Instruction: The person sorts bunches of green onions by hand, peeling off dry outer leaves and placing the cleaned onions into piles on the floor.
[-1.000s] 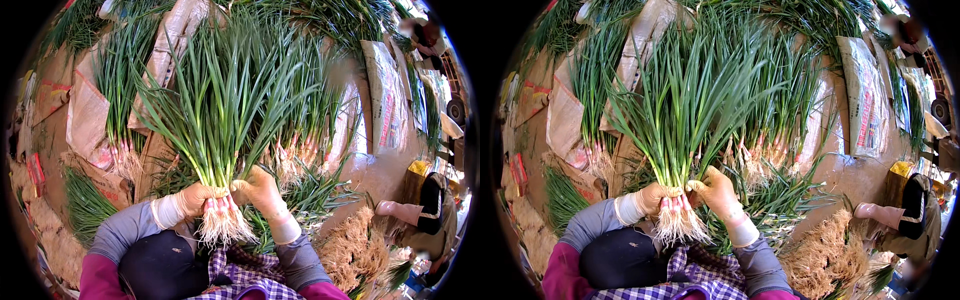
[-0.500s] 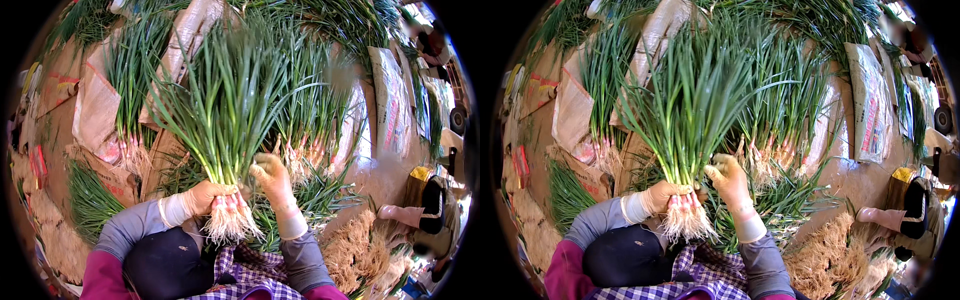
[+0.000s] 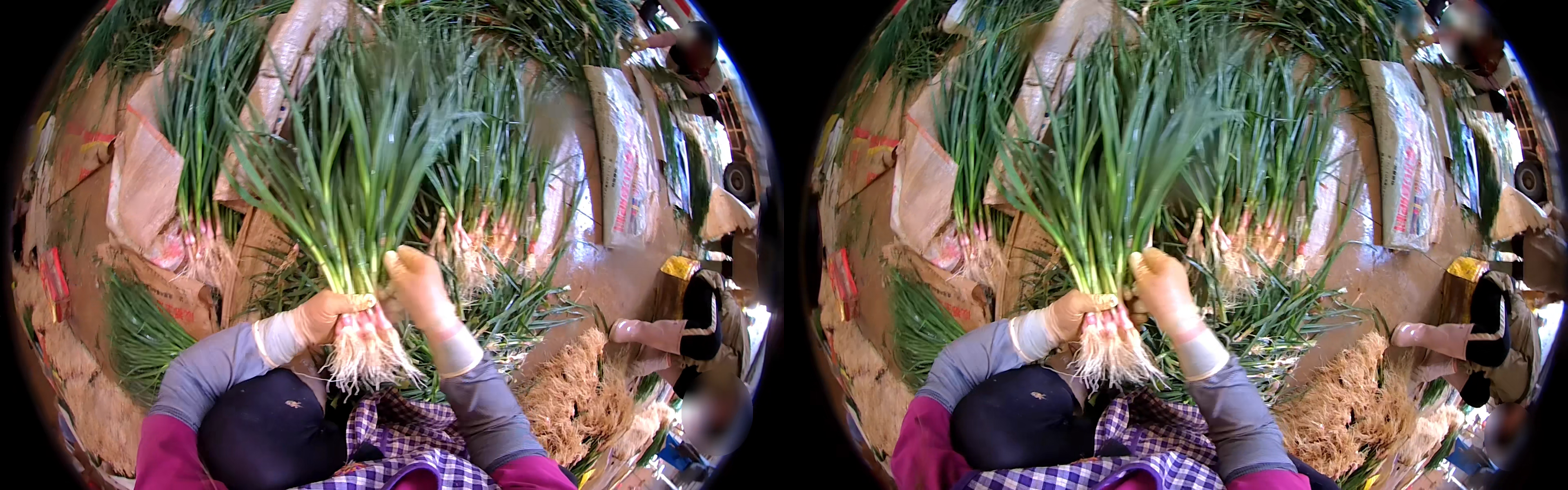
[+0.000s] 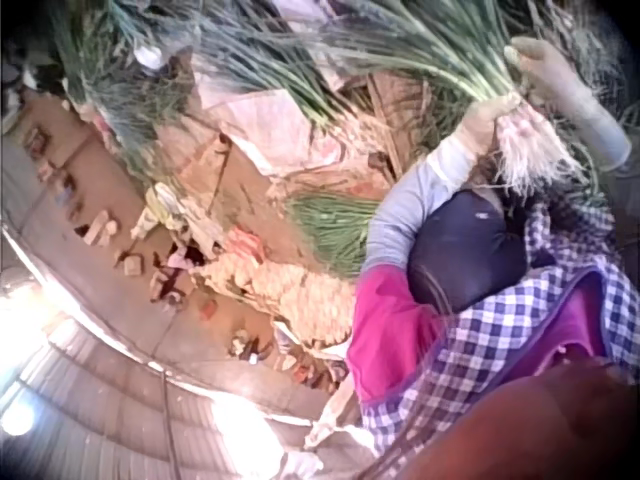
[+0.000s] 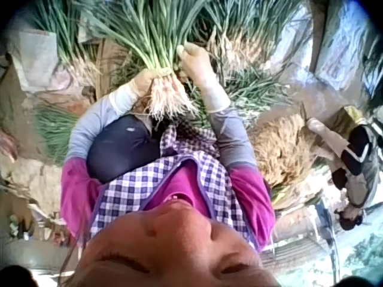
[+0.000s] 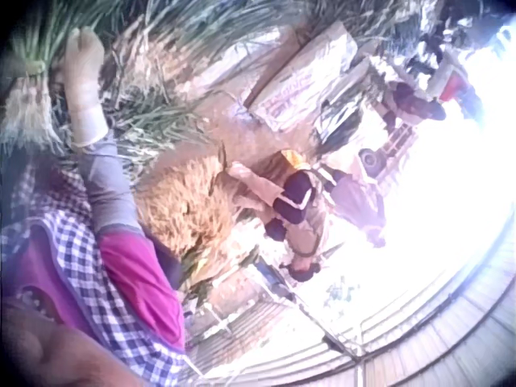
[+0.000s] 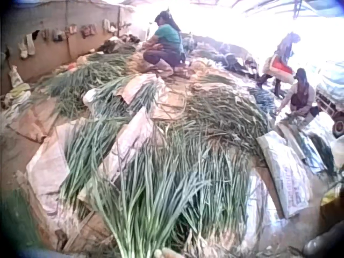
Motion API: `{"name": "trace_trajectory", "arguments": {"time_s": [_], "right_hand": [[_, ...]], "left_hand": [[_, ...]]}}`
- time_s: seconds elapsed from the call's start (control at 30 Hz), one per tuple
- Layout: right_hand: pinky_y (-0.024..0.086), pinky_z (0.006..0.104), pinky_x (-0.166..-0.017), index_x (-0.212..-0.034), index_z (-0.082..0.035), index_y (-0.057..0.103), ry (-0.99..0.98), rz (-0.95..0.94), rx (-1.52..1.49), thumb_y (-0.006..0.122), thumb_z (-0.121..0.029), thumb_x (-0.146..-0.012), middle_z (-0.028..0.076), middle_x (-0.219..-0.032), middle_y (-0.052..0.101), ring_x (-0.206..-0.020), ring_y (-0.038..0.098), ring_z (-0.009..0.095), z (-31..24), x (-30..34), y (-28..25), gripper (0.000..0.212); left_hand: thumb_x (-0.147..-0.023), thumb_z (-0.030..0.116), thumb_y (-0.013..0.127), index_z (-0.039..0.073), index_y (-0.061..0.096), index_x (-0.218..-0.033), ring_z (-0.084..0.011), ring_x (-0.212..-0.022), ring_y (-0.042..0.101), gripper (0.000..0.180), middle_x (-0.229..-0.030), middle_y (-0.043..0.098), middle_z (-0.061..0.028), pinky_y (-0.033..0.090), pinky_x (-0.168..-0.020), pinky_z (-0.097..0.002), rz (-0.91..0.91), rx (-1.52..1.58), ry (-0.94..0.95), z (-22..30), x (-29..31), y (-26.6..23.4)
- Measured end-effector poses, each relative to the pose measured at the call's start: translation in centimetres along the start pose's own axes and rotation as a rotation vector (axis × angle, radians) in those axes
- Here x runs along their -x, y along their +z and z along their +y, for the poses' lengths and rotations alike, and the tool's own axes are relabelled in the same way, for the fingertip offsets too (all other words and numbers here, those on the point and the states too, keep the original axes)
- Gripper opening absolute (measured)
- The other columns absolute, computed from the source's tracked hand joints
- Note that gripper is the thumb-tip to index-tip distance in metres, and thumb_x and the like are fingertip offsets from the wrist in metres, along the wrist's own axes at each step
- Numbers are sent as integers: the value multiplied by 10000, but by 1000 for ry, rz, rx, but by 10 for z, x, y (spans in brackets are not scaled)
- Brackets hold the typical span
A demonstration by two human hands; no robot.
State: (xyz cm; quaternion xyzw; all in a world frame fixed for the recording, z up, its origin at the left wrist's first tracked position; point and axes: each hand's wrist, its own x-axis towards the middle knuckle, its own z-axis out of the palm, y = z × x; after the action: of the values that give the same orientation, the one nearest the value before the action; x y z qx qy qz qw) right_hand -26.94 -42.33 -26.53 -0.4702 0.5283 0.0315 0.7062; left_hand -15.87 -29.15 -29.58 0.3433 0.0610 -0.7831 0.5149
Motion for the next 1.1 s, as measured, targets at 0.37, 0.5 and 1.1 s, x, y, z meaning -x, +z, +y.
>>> {"name": "trace_trajectory", "arguments": {"time_s": [0.37,0.5,1.1], "right_hand": [[435,259,-522,-803,-70,587,-495,298,230,488,-307,-915,19,-716,601,-563,537,142,43,-35,-51,280],[524,289,-662,-854,-70,629,-239,-419,1086,546,-233,-861,65,-871,662,-757,636,188,36,-21,-95,183],[430,209,-586,-950,-36,579,-272,-45,-186,626,-134,-823,25,-749,564,-579,519,104,-14,4,-114,167]], "left_hand": [[-817,236,629,78,561,-1004,-275,-926,571,254,-899,576,-93,435,-911,-453,-316,257,-29,14,22,9],[-803,244,641,-103,402,-1263,-299,-1071,545,624,-1184,548,-195,410,-971,-391,-158,212,-84,23,17,-20],[-813,158,650,27,485,-1189,-126,-719,549,430,-1035,561,-120,454,-567,-181,-54,-6,100,20,21,-33]]}}
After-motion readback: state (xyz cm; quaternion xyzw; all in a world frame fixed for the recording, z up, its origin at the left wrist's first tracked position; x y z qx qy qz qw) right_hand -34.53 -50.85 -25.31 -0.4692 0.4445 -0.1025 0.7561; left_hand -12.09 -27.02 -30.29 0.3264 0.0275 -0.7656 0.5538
